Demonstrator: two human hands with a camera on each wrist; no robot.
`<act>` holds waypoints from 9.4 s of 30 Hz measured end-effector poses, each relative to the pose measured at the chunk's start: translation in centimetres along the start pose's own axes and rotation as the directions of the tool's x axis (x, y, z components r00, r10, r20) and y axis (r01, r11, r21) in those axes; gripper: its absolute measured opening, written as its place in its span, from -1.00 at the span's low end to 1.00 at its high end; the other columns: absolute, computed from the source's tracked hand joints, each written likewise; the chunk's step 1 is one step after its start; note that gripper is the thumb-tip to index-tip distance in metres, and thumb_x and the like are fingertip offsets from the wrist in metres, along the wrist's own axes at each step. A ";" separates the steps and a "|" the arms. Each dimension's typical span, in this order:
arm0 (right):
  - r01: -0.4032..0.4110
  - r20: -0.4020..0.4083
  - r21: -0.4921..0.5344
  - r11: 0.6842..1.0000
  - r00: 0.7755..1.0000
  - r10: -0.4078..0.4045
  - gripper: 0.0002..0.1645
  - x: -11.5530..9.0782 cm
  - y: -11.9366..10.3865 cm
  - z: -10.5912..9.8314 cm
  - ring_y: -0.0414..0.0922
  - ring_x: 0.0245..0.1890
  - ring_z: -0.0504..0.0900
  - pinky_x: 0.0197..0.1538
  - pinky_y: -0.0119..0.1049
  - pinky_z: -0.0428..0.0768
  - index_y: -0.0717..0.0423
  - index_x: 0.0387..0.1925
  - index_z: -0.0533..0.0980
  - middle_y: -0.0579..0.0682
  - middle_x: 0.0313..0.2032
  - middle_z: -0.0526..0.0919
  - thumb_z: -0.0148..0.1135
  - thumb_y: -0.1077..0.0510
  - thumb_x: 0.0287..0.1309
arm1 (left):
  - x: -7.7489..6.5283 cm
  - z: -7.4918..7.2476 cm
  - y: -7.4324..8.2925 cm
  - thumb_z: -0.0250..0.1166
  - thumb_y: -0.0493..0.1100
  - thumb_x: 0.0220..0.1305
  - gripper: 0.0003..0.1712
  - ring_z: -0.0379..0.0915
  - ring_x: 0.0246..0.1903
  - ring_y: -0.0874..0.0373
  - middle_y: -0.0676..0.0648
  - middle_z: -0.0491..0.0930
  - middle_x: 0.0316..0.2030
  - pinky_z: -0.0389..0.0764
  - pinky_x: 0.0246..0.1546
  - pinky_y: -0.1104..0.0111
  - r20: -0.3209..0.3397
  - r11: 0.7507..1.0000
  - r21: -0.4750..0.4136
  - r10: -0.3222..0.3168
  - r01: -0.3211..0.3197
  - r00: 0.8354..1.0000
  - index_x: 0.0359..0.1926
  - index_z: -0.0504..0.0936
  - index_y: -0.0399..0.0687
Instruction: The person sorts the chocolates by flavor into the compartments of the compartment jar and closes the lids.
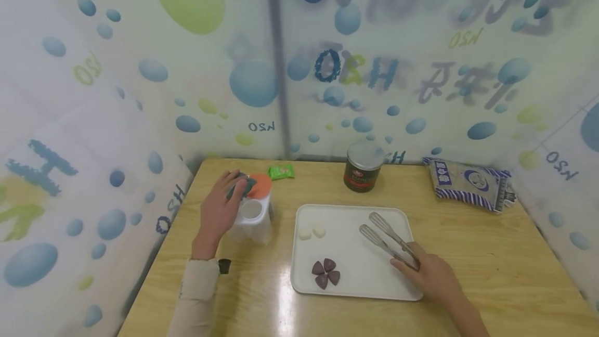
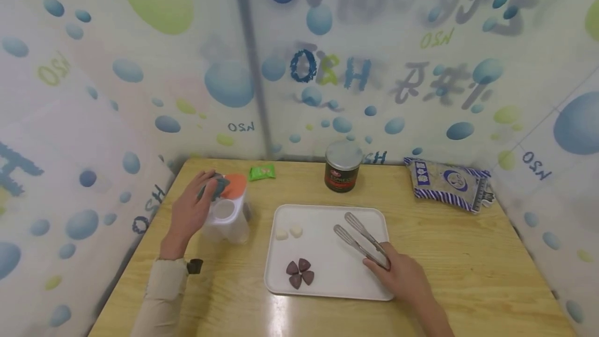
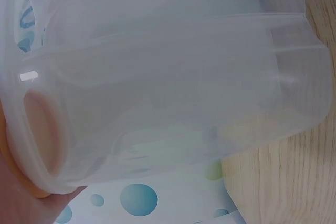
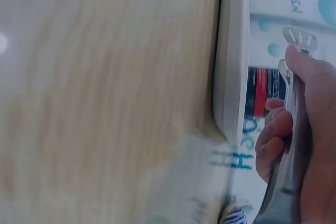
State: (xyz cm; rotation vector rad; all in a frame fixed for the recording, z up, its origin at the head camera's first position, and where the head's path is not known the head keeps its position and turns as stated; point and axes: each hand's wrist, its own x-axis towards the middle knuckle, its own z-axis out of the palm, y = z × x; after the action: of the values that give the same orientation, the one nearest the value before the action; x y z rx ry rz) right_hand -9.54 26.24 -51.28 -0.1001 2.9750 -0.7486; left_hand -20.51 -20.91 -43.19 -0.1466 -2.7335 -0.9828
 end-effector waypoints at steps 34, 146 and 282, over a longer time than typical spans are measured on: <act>0.343 0.269 0.058 0.938 0.899 -0.345 -0.58 -1.8 -3.5 1.8 -0.43 -0.58 0.26 -0.51 -0.46 0.24 -0.24 -0.18 0.56 -0.43 -0.56 0.39 0.24 -0.40 0.17 | 0.3 -0.1 0.0 -0.17 0.25 0.56 -0.35 0.04 0.52 -0.09 -0.12 0.35 0.43 0.16 0.44 -0.13 0.003 1.000 -0.014 0.002 -0.002 1.000 0.28 0.56 -0.05; 0.284 0.282 0.160 0.945 0.905 -0.319 -0.35 -0.8 -3.9 1.2 -0.45 -0.62 0.22 -0.53 -0.47 0.26 -0.06 0.20 0.56 -0.38 -0.63 0.23 0.17 -0.34 0.28 | 0.2 0.3 -0.5 -0.14 0.23 0.56 -0.38 0.08 0.51 -0.12 -0.14 0.39 0.40 0.15 0.46 -0.10 -0.033 0.999 -0.024 0.024 -0.025 0.999 0.23 0.60 -0.04; 0.339 0.245 0.098 0.935 0.903 -0.353 -0.18 2.8 -8.1 2.3 -0.41 -0.61 0.28 -0.51 -0.47 0.30 -0.07 0.31 0.47 -0.35 -0.56 0.40 0.19 -0.44 0.17 | 0.1 0.1 -0.4 -0.14 0.26 0.55 -0.36 0.11 0.50 -0.10 -0.13 0.41 0.39 0.18 0.45 -0.10 -0.038 0.999 -0.041 0.034 -0.035 0.999 0.23 0.60 -0.04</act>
State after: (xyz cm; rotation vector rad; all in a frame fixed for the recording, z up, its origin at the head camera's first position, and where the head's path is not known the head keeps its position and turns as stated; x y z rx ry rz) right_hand -11.77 17.82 -49.66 -0.6861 2.7115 -0.7769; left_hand -20.74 -21.12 -43.47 -0.1801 -2.6693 -1.0231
